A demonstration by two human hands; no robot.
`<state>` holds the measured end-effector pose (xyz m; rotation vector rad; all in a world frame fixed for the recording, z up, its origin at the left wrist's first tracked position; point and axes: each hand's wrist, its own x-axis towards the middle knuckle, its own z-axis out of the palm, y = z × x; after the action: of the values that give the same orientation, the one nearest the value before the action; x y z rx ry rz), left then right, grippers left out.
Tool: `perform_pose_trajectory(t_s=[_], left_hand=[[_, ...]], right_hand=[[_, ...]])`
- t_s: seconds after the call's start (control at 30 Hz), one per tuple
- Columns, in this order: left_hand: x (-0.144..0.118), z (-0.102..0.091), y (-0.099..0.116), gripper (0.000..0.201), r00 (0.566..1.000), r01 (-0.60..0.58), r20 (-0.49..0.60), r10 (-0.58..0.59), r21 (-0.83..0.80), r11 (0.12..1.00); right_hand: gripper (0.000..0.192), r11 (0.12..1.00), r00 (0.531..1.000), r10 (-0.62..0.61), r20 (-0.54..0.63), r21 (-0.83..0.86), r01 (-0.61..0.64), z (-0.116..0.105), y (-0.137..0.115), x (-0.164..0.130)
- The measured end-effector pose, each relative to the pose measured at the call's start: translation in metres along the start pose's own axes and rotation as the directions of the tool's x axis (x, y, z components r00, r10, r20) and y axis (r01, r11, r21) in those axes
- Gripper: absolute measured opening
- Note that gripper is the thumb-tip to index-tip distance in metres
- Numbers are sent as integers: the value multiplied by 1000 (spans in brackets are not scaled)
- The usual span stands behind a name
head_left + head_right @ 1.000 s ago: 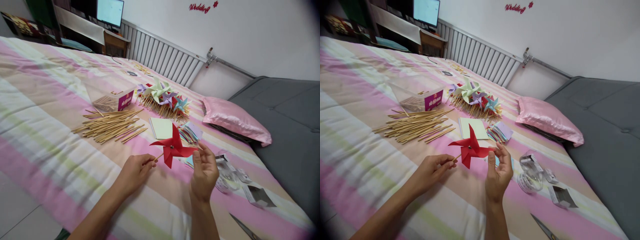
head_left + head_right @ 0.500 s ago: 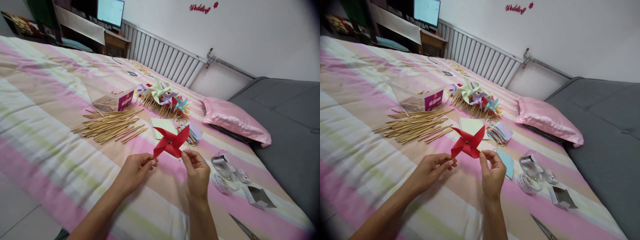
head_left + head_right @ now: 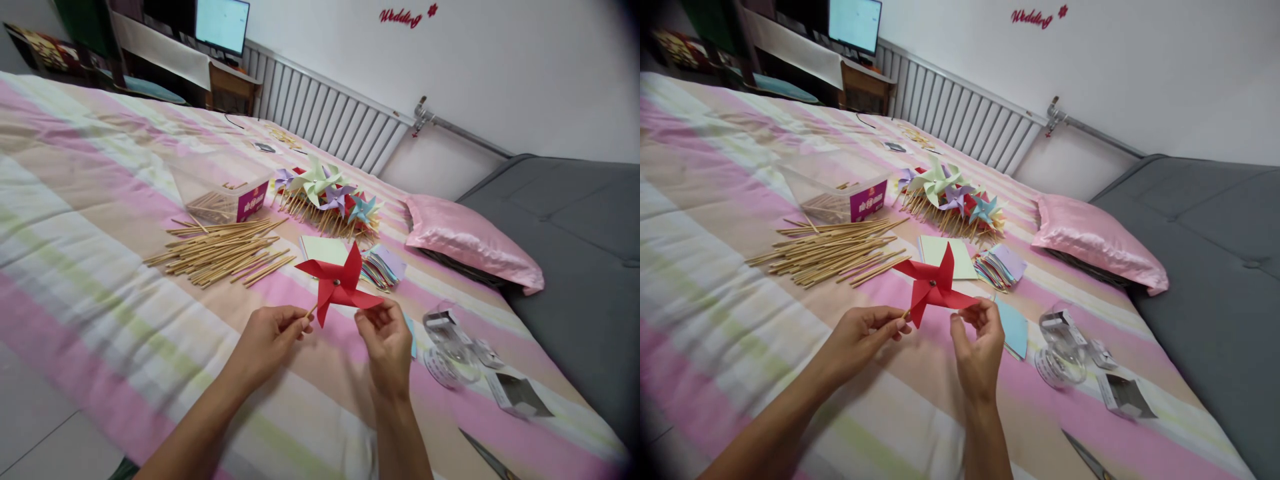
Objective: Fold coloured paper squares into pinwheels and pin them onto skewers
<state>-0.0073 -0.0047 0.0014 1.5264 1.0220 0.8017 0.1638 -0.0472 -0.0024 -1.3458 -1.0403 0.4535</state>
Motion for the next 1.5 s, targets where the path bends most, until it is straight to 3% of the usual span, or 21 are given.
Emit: perform_pose_trajectory(t_s=[0.1, 0.2, 0.43, 0.73, 0.8, 0.87, 0.93, 1.0, 1.1, 1.23, 1.5], left_hand=[[0, 0, -1, 28, 1000, -3, -2, 3, 52, 999], [0, 0, -1, 27, 1000, -20, -2, 20, 80, 997], [0, 0, -2, 25, 1000, -17, -11, 18, 48, 999], [1, -1, -2, 27, 999, -3, -36, 4, 15, 1000], [1, -1, -2, 27, 999, -10, -38, 11, 21, 1000], [1, -1, -4, 26, 999, -13, -38, 14, 34, 999], [1, -1, -5, 26, 999, -14, -37, 16, 49, 999], [1, -1, -6, 25, 999, -19, -35, 21, 64, 998], [0, 1, -5, 25, 999, -28, -17, 29, 74, 997], [-1, 4, -2, 25, 999, -37, 42, 34, 70, 997], [-4, 9, -3, 22, 987, -117, 117, 107, 78, 990]], right_hand=[[43, 992, 988, -125, -96, -29, 123, -3, -1, 2], [41, 967, 973, -218, -81, -150, 204, -4, -5, 2], [24, 920, 974, -224, -44, -339, 197, -2, -7, 1], [27, 842, 928, -300, 222, -395, 367, 5, -8, -5], [28, 858, 945, -281, 165, -398, 324, 4, -7, -4], [26, 899, 975, -221, 29, -382, 215, 3, -4, -3], [24, 945, 982, -152, -112, -306, 111, 1, -1, -1], [31, 981, 981, -91, -172, -183, 60, 1, -1, 0], [44, 1000, 998, 24, -49, 16, -23, 3, -5, 1], [41, 947, 978, 161, 134, 257, -191, 8, -12, -2], [19, 845, 951, 308, -9, 461, -270, 15, -4, -6]])
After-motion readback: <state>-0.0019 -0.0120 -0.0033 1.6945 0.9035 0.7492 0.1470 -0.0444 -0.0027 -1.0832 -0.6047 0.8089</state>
